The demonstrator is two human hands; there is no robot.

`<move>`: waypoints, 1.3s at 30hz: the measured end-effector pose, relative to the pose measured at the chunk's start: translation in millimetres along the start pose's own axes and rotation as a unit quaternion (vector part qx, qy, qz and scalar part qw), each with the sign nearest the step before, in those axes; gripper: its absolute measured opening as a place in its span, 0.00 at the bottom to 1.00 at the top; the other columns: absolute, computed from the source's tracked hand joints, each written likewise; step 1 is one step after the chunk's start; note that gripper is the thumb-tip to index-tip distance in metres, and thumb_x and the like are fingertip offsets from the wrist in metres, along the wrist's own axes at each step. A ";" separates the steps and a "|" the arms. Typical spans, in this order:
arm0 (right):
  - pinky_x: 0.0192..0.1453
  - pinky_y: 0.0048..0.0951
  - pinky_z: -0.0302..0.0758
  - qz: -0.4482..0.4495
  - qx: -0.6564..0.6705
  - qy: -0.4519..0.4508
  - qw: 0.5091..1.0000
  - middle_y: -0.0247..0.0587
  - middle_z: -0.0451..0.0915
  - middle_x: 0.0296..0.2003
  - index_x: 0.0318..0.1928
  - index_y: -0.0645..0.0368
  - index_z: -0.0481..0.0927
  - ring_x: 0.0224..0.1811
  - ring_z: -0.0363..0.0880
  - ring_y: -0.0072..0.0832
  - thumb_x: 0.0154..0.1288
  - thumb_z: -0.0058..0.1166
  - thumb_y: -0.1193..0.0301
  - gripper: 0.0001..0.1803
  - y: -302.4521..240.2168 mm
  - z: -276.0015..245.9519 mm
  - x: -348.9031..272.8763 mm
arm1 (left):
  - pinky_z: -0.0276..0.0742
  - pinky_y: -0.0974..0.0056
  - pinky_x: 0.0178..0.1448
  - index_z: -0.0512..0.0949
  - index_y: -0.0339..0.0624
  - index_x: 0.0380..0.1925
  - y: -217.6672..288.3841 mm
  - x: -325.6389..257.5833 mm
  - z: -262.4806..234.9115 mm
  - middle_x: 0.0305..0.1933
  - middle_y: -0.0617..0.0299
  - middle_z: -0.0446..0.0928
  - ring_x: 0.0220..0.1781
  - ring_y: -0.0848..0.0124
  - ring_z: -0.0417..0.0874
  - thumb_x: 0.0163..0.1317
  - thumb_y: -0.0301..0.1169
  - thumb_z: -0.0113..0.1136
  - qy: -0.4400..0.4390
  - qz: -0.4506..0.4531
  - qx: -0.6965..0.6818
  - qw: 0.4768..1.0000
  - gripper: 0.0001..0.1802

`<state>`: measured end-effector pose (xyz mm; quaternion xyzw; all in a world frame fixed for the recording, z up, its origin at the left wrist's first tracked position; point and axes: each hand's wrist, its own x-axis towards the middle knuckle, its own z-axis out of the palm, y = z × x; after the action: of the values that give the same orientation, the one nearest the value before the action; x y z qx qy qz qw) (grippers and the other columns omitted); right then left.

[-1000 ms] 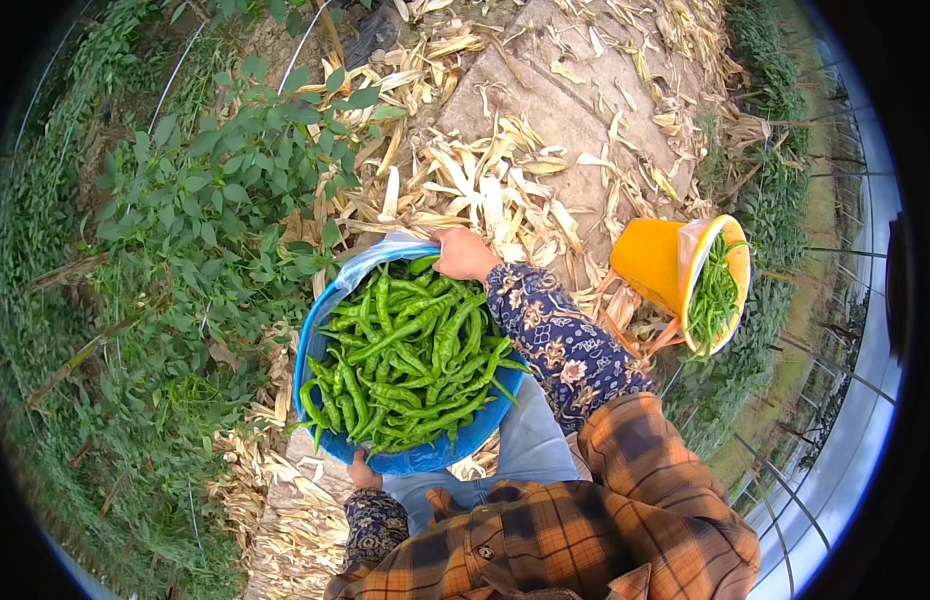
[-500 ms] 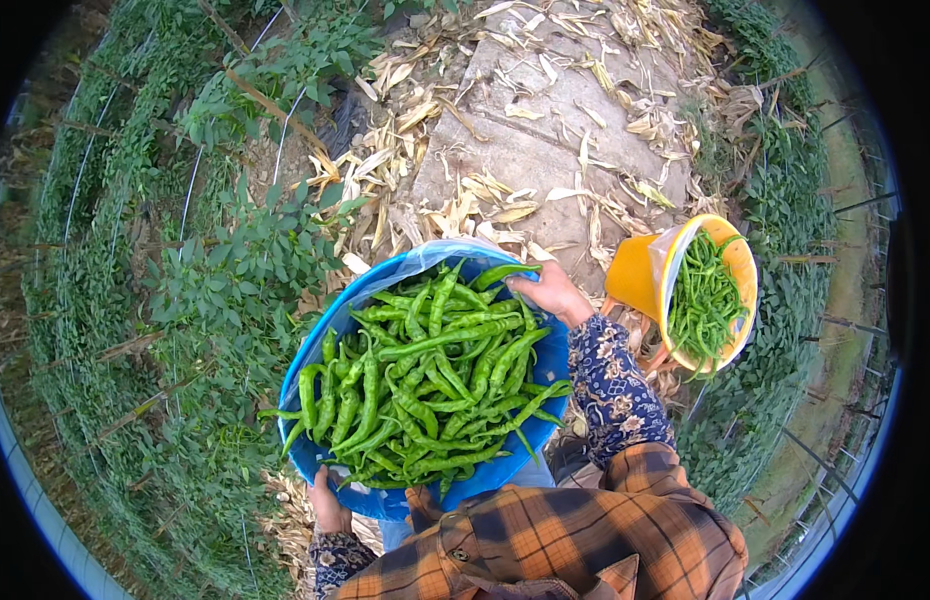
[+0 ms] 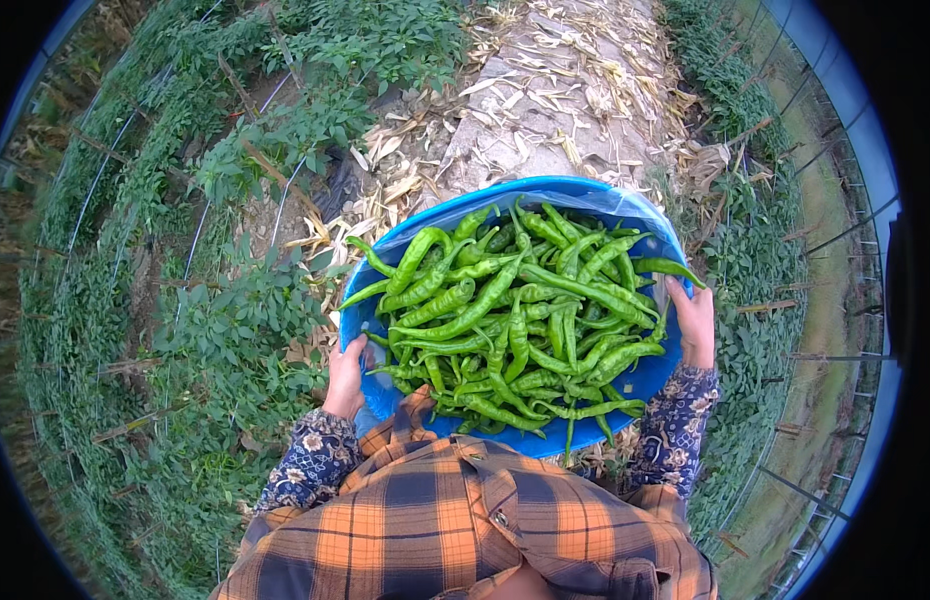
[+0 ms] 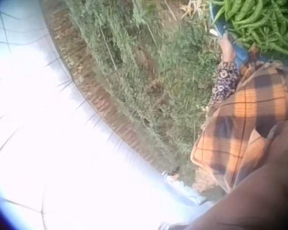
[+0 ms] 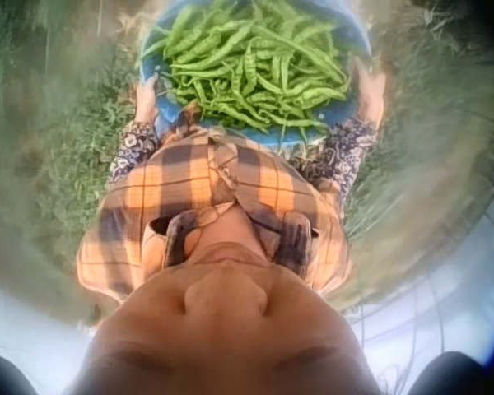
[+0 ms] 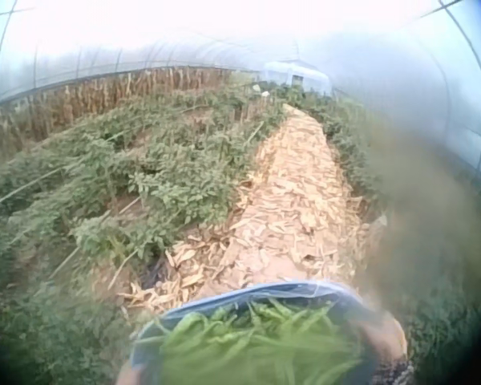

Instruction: The person picks green chili peppers from plants by hand and places them into a blue bucket. The person moves between plants, reaches into foliage, and collects peppers, filling the bucket over time.

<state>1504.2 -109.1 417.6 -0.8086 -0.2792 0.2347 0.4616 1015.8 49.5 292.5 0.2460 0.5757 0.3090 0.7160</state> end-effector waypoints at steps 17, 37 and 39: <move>0.33 0.29 0.72 0.135 -0.143 -0.086 0.977 0.34 0.83 0.27 0.41 0.70 0.83 0.28 0.74 0.19 0.57 0.62 0.70 0.15 25.4 112.3 444.5 | 0.73 0.65 0.32 0.77 0.49 0.43 107.1 317.4 203.0 0.29 0.69 0.74 0.30 0.74 0.75 0.65 0.38 0.56 0.082 -0.184 0.063 0.978 0.10; 0.40 0.35 0.74 -0.040 -0.253 -0.324 0.911 0.46 0.83 0.30 0.41 0.71 0.83 0.32 0.77 0.26 0.65 0.57 0.47 0.32 130.7 434.0 1023.5 | 0.76 0.62 0.28 0.80 0.38 0.32 34.7 672.3 434.3 0.23 0.61 0.76 0.23 0.69 0.76 0.63 0.39 0.57 0.392 -0.193 0.018 0.899 0.14; 0.42 0.38 0.75 -0.038 -0.232 -0.336 0.912 0.52 0.83 0.29 0.39 0.72 0.83 0.33 0.81 0.34 0.65 0.57 0.46 0.33 157.3 446.5 1064.0 | 0.70 0.63 0.22 0.80 0.37 0.27 22.9 681.7 450.1 0.21 0.61 0.76 0.19 0.71 0.75 0.61 0.37 0.57 0.395 -0.124 -0.026 0.910 0.14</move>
<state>2037.5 811.0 -56.9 -0.7550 -0.4953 0.4032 0.1485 1551.3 561.6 -52.3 0.0119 0.8291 0.3039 0.4691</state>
